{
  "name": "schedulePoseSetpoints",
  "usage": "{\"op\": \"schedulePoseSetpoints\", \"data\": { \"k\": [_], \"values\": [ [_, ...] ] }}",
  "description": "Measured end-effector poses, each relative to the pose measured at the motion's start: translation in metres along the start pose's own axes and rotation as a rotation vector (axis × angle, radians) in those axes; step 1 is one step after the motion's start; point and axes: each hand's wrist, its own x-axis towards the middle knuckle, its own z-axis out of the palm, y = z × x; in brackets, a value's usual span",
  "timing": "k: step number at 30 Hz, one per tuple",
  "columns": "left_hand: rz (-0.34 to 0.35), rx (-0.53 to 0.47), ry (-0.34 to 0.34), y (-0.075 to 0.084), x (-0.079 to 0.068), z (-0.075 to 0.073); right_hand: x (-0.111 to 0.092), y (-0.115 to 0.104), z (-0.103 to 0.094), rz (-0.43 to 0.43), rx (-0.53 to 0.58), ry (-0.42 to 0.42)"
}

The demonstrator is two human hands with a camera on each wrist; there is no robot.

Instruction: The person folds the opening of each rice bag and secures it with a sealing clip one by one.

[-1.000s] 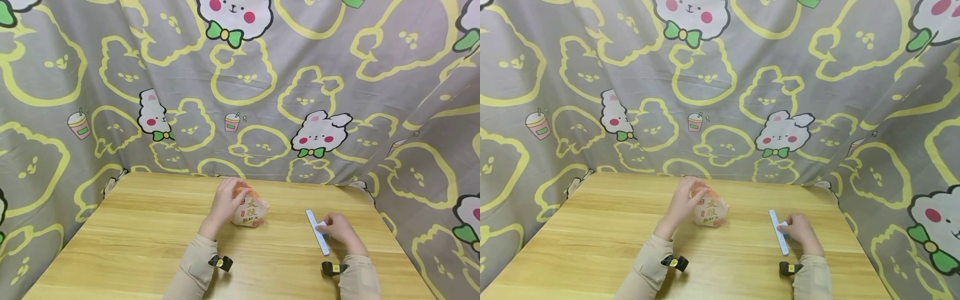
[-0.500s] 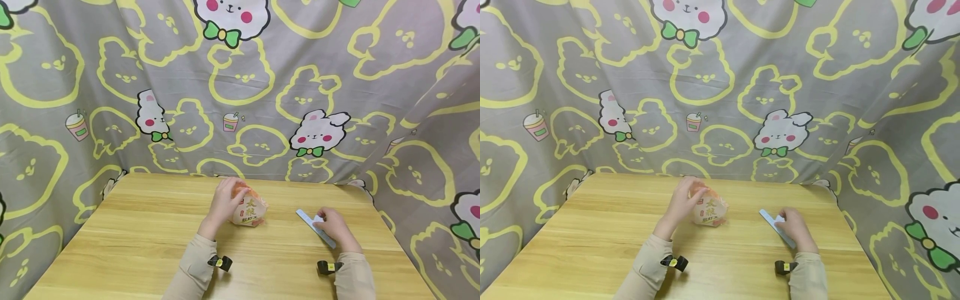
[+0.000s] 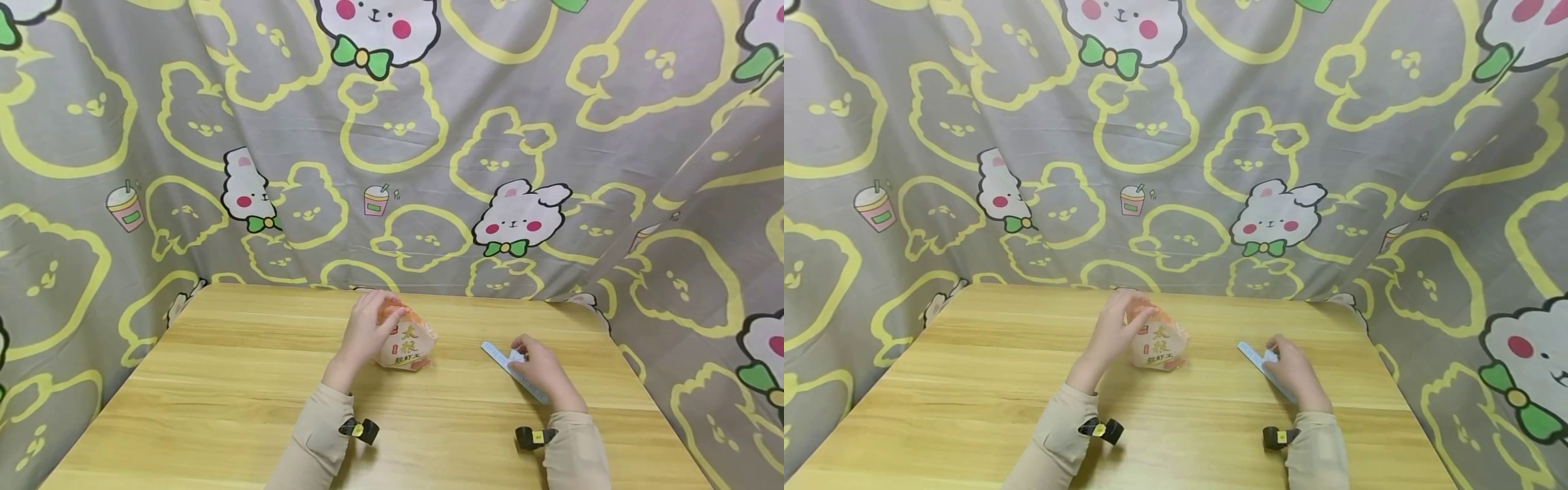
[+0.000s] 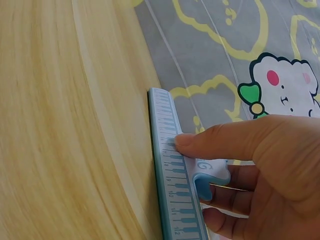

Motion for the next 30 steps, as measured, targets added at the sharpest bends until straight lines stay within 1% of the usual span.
{"op": "schedulePoseSetpoints", "data": {
  "k": [5,13,17,25,30],
  "values": [
    [-0.011,0.002,-0.007,0.0011,0.0002,-0.0002,-0.001,-0.0008,-0.0012,0.001,0.004,0.005],
    [-0.005,0.008,-0.002,0.0018,0.0005,-0.0001,-0.0022,-0.0026,-0.003,-0.033,0.012,0.041],
    [-0.004,0.005,-0.002,0.0018,0.0004,-0.0002,-0.0014,-0.0023,-0.0038,-0.044,0.021,0.046],
    [0.013,0.003,0.01,0.0027,0.0,-0.0013,-0.0012,0.0005,-0.0054,-0.019,0.005,0.004],
    [0.003,0.001,0.005,0.0022,-0.0001,-0.0011,-0.0025,-0.0001,-0.0067,-0.019,0.002,-0.008]
  ]
}}
